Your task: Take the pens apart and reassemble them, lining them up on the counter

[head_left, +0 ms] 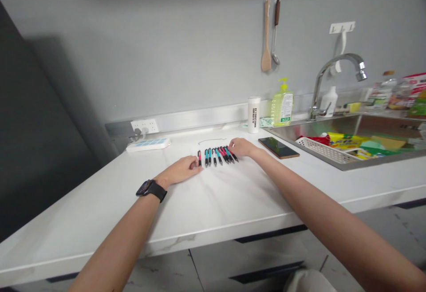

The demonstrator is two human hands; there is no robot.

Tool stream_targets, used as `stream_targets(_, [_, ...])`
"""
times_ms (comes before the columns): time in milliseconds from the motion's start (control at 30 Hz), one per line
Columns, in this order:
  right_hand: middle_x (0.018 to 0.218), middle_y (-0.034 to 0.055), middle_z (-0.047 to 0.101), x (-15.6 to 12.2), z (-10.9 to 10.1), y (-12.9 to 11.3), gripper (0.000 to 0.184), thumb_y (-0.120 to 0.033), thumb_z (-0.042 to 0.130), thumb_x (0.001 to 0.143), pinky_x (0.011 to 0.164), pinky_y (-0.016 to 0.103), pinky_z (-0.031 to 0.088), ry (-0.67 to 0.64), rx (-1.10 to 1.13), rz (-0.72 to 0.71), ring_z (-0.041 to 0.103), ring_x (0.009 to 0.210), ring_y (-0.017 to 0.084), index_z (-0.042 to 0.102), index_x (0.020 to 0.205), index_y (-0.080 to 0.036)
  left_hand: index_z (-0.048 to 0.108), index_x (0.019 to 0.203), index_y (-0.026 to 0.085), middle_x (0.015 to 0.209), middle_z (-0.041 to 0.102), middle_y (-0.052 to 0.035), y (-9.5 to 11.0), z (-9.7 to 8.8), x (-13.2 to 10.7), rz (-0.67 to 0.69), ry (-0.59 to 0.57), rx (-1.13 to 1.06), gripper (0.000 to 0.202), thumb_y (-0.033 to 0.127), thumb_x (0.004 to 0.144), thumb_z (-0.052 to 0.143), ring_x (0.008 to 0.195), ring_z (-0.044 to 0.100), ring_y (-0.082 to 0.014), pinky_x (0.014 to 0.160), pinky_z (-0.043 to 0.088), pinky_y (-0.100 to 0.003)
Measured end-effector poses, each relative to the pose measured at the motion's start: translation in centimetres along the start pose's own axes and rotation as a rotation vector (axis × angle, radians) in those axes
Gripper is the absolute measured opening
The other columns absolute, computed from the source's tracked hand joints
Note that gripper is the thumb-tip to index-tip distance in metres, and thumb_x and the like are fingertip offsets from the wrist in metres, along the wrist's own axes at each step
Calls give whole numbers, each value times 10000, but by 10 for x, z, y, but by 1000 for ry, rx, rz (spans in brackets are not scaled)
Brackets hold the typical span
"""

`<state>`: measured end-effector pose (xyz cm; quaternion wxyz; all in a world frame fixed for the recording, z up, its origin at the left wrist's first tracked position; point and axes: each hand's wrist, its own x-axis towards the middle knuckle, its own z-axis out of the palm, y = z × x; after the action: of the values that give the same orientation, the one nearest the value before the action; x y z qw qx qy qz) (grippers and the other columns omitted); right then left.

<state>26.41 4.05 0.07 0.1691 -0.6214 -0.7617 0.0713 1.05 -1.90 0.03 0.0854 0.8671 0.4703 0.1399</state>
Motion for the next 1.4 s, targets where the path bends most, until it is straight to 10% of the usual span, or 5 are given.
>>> stream_targets(533, [549,57,646,-11,-12,-21,323,-264,468,817,576,204,427,124,449,36,618,550,135,660,603,-118,499,803,184,731,524,-6,-3,3,2,0,-19,-1,278,458,796,452,663,479,-151,617,367,-261])
stream_targets(900, [355,-61,400,-15,-11,-21,300,-179,385,892,303,182,148,-36,1209,141,183,259,29,392,592,-177,501,811,184,743,546,-16,-6,2,4,1,-33,9,282,461,800,449,664,484,-152,598,353,-257])
stream_targets(1400, [486,-34,486,-17,-12,-26,182,-205,401,912,342,174,158,-117,1076,95,383,338,47,525,808,-120,522,897,172,864,651,-119,10,22,22,-285,173,88,278,409,849,384,785,596,-232,669,402,-315])
